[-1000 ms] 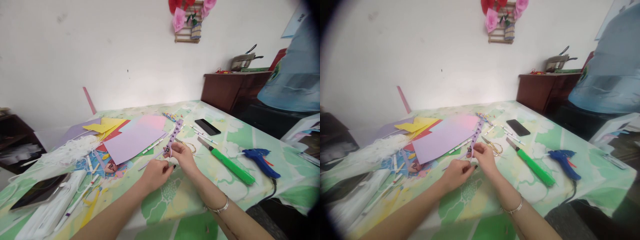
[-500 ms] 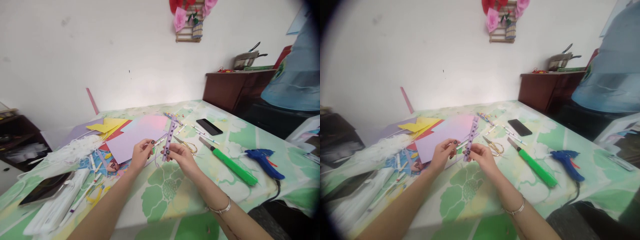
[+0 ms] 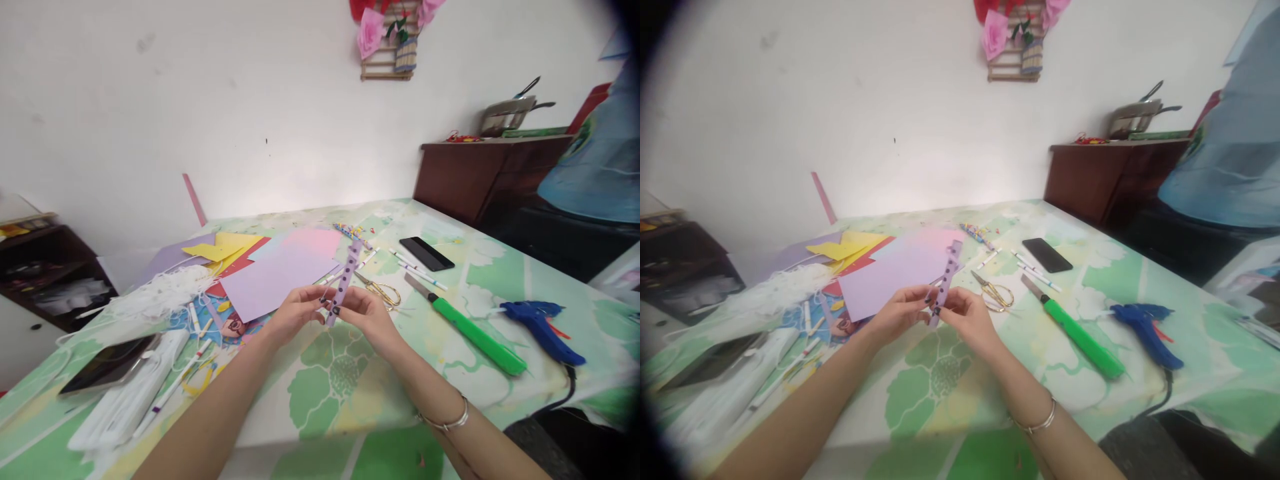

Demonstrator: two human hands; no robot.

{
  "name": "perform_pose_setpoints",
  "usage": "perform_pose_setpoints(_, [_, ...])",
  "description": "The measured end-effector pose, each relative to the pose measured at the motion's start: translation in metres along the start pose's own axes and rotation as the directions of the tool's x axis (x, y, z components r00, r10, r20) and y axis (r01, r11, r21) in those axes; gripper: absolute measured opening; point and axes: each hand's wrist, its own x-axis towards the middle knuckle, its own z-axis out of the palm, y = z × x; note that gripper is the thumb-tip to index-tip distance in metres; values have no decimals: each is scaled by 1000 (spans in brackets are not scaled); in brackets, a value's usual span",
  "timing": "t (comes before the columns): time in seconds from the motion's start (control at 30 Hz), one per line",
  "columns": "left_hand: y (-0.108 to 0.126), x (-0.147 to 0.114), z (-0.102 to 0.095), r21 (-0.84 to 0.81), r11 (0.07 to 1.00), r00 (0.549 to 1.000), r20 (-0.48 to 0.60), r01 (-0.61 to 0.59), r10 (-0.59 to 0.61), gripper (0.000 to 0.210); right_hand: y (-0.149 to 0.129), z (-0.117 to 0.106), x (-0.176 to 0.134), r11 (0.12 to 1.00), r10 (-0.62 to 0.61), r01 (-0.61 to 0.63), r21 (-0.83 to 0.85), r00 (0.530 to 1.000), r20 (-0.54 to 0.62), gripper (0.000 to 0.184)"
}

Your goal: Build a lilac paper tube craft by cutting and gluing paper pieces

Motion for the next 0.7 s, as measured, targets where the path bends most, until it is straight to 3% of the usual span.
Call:
perform_pose_setpoints(0.13, [-2,-1,2,17,999,999,10,32,-32,35,-1,0,1,1000,-25,25,-10,1000,-6,14])
perform_pose_setpoints(0.4, [-6,0,5,122,992,1000,-8,-18,19,39,1,-2,1,972,-67,33,-231,988,-141,15])
perform_pose_setpoints(0.57, [-5,2,8,195,977,966,-224,-83,127,32,3,-2,0,929,-118,20,-371,963,-243,15])
perform_pose_setpoints(0.7, [-7,2,13,321,937,910,-332,-141,250,26,1,5,-2,887,-143,42,-461,972,-188,13])
